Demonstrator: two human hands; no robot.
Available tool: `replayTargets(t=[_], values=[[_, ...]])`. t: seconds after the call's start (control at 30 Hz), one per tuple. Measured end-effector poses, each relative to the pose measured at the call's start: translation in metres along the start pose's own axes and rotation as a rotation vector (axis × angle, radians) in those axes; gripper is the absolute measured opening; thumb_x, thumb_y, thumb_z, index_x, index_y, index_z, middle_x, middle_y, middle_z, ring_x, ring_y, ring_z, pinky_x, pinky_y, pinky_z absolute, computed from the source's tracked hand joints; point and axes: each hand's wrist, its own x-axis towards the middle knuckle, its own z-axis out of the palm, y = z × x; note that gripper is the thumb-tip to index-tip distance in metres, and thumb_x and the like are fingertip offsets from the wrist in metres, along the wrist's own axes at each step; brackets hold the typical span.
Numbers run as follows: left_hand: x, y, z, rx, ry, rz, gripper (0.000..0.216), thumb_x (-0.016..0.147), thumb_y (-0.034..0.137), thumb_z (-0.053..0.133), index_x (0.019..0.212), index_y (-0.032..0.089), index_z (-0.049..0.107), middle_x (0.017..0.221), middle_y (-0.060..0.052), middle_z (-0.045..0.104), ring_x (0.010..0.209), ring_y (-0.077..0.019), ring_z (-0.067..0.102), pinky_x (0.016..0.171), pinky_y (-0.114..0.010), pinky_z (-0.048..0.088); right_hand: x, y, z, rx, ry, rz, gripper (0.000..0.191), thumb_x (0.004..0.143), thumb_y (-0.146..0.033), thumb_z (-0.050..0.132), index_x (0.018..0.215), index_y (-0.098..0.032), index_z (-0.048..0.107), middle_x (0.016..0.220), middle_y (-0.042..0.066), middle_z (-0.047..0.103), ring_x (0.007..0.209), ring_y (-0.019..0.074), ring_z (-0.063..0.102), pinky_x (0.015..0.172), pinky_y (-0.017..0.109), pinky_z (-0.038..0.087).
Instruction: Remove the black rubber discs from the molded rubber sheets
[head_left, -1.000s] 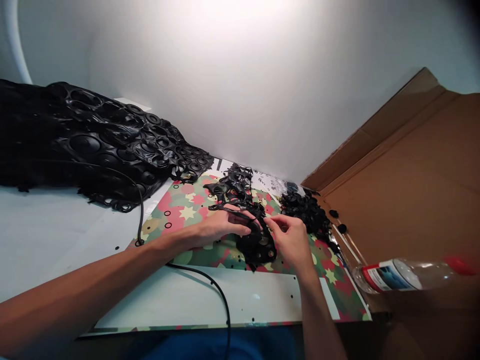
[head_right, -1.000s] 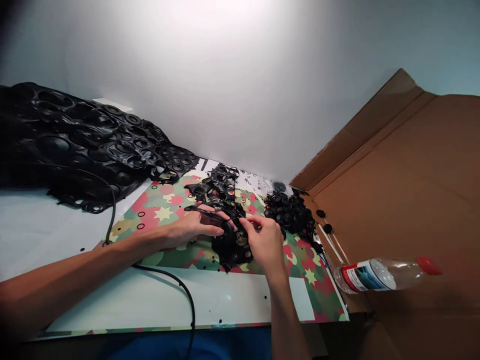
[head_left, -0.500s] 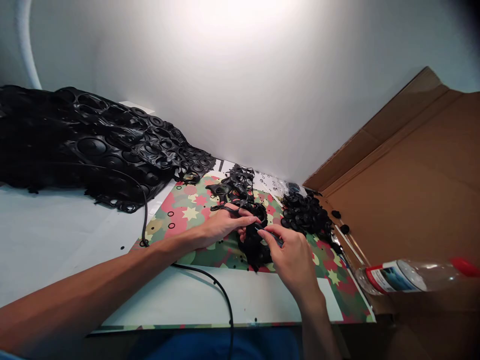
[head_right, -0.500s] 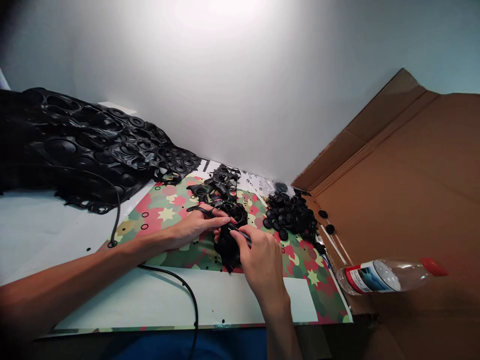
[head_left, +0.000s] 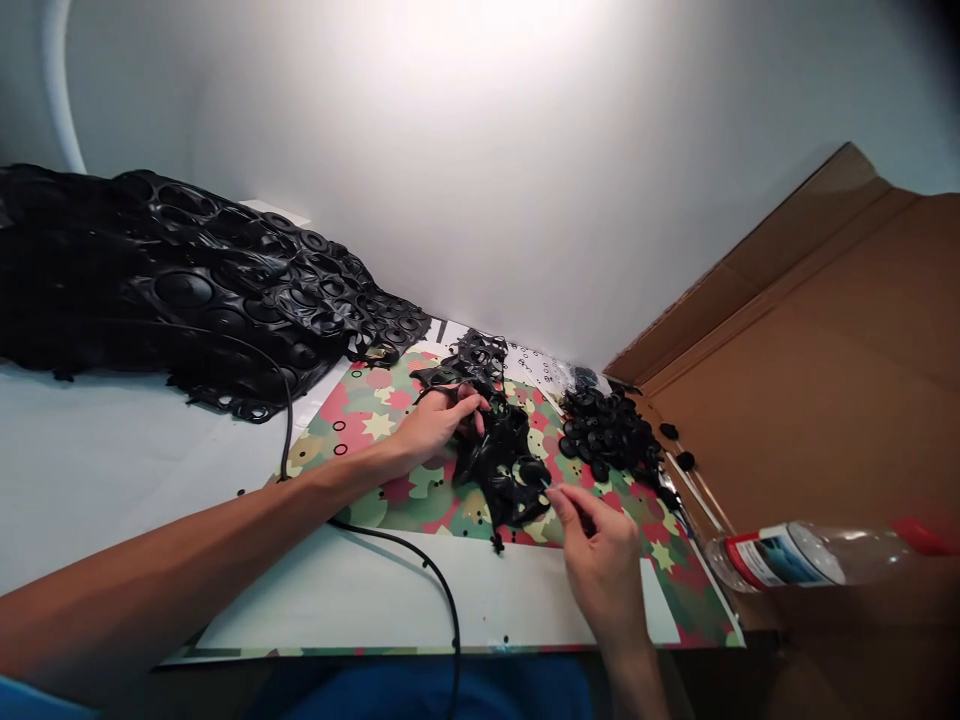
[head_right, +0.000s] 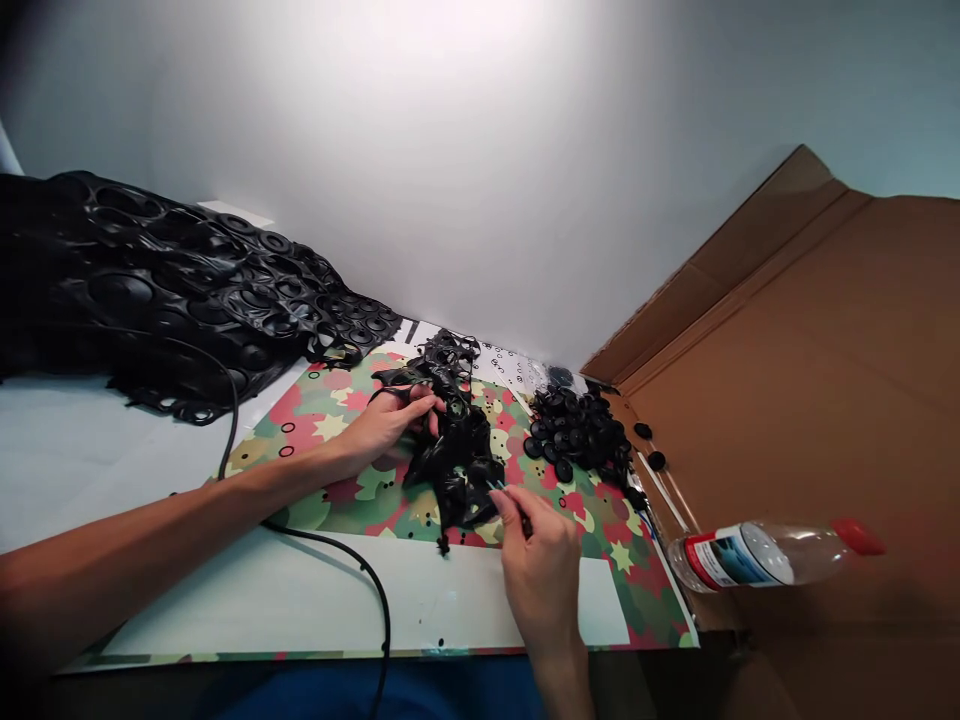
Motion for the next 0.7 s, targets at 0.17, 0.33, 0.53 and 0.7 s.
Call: replayTargets(t=[0.17, 0.33, 0.53, 0.7], values=[[-0.009, 0.005, 0.008, 0.105, -0.055, 0.056, 0.04, 0.092, 0.058, 0.076, 0.101, 0.022, 0.061, 0.087, 0.0, 0.063, 0.082, -0.0192, 0.062, 0.075, -0.032, 0.051, 0.05, 0.032, -0.044, -0.135, 0.066, 0.081, 0.048, 0.101, -0.064, 0.065, 0.1, -0.021, 0.087, 0.091, 0.013, 0.083, 0.077, 0.0303, 0.072, 0.067, 0.036, 0.047], [-0.01, -0.002, 0.008, 0.291, -0.015, 0.132, 0.043, 0.088, 0.052, 0.08, 0.101, 0.023, 0.051, 0.094, 0.002, 0.054, 0.085, -0.0167, 0.052, 0.078, -0.03, 0.047, 0.111, 0.059, -0.063, -0.458, 0.23, 0.129, 0.052, 0.106, -0.057, 0.054, 0.125, -0.017, 0.081, 0.092, 0.016, 0.08, 0.079, 0.0314, 0.067, 0.067, 0.037, 0.038], [-0.015, 0.006, 0.006, 0.47, -0.079, 0.111, 0.039, 0.091, 0.059, 0.071, 0.09, 0.022, 0.058, 0.077, 0.002, 0.056, 0.068, -0.0165, 0.047, 0.064, -0.031, 0.037, 0.091, 0.055, -0.036, -0.219, 0.127, 0.055, 0.055, 0.104, -0.062, 0.056, 0.125, -0.016, 0.076, 0.072, 0.003, 0.065, 0.062, 0.0227, 0.058, 0.061, 0.032, 0.039], [-0.017, 0.011, 0.007, 0.59, -0.185, 0.145, 0.037, 0.083, 0.053, 0.081, 0.093, 0.023, 0.061, 0.075, 0.002, 0.063, 0.067, -0.0185, 0.056, 0.064, -0.032, 0.039, 0.053, 0.028, -0.011, -0.031, -0.059, 0.042, 0.045, 0.105, -0.058, 0.06, 0.118, -0.02, 0.08, 0.075, 0.003, 0.07, 0.064, 0.0209, 0.059, 0.06, 0.03, 0.042]])
